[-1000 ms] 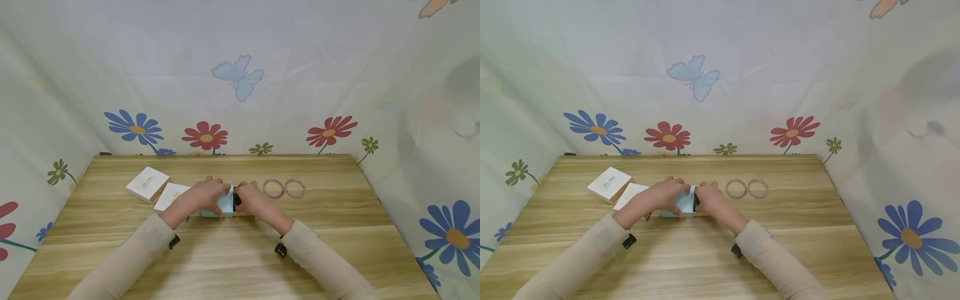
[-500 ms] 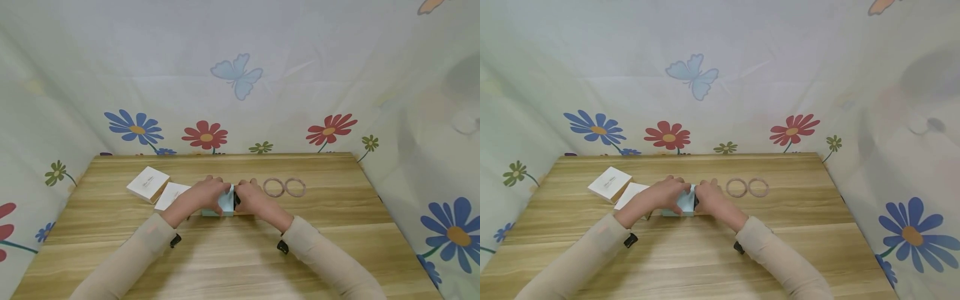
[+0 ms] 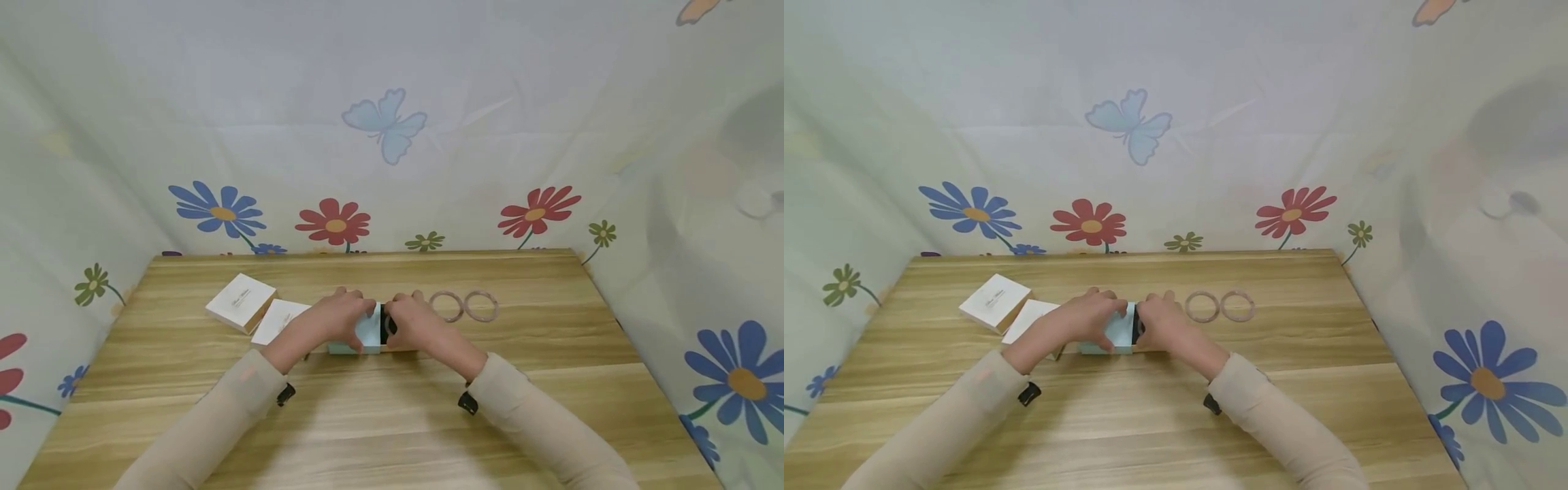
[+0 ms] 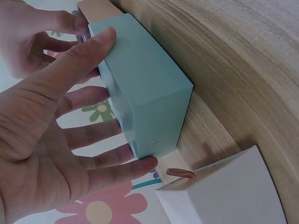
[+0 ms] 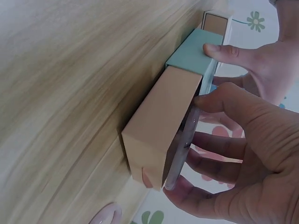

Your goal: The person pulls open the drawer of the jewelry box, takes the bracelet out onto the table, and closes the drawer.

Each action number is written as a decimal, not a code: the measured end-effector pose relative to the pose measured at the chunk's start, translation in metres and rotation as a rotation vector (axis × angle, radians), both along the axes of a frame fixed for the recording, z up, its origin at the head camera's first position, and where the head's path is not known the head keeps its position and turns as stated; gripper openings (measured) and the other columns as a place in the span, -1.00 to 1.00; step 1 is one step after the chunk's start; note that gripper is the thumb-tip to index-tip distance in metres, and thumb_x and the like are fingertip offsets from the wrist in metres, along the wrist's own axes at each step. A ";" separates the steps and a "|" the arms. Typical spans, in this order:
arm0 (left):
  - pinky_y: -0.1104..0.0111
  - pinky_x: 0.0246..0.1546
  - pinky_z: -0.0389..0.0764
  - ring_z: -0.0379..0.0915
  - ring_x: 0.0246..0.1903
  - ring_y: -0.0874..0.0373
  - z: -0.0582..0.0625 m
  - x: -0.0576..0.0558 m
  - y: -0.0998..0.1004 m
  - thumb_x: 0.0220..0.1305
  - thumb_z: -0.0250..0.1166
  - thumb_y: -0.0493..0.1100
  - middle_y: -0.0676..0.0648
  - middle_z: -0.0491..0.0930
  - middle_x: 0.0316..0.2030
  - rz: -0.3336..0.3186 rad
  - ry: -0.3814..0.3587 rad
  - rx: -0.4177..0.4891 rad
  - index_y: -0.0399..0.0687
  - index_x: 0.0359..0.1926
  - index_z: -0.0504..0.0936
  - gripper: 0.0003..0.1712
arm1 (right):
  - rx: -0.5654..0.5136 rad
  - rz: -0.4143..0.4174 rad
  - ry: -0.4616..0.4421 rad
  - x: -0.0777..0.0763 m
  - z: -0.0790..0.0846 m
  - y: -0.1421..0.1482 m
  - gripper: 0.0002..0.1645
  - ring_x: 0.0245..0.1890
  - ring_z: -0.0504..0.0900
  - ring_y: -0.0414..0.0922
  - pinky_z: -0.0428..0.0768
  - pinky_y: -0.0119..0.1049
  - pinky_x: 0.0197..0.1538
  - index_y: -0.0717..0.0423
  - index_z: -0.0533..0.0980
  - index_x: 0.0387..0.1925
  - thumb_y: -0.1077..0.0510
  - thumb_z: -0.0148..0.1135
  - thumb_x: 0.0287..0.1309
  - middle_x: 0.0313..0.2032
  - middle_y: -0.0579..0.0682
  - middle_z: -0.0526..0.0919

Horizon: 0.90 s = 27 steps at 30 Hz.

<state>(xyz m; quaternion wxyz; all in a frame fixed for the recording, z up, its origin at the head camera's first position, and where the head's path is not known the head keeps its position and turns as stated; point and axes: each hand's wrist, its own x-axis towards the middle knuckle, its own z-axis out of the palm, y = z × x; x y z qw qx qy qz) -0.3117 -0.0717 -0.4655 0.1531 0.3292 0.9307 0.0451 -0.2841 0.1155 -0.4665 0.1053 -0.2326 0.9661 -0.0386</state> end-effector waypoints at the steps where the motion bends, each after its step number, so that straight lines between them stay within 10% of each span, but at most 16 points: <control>1: 0.03 -0.19 0.60 0.40 0.00 -0.20 0.000 0.000 -0.001 -0.14 0.69 0.14 -0.14 0.56 0.00 0.002 -0.001 0.001 -0.01 0.09 0.58 -0.22 | 0.005 0.009 0.016 0.000 0.000 0.001 -0.36 0.09 0.54 0.09 0.48 -0.02 0.18 0.11 0.59 0.17 -0.06 0.50 0.10 0.11 0.08 0.62; 27: 0.07 -0.09 0.57 0.39 -0.03 -0.12 -0.002 0.001 -0.002 -0.17 0.71 0.13 -0.12 0.57 0.00 0.000 0.013 0.015 -0.02 0.11 0.59 -0.19 | -0.118 -0.066 0.127 -0.002 -0.006 0.038 -0.45 0.12 0.57 0.07 0.41 0.07 0.26 0.18 0.62 0.07 0.04 0.50 0.05 0.07 0.11 0.65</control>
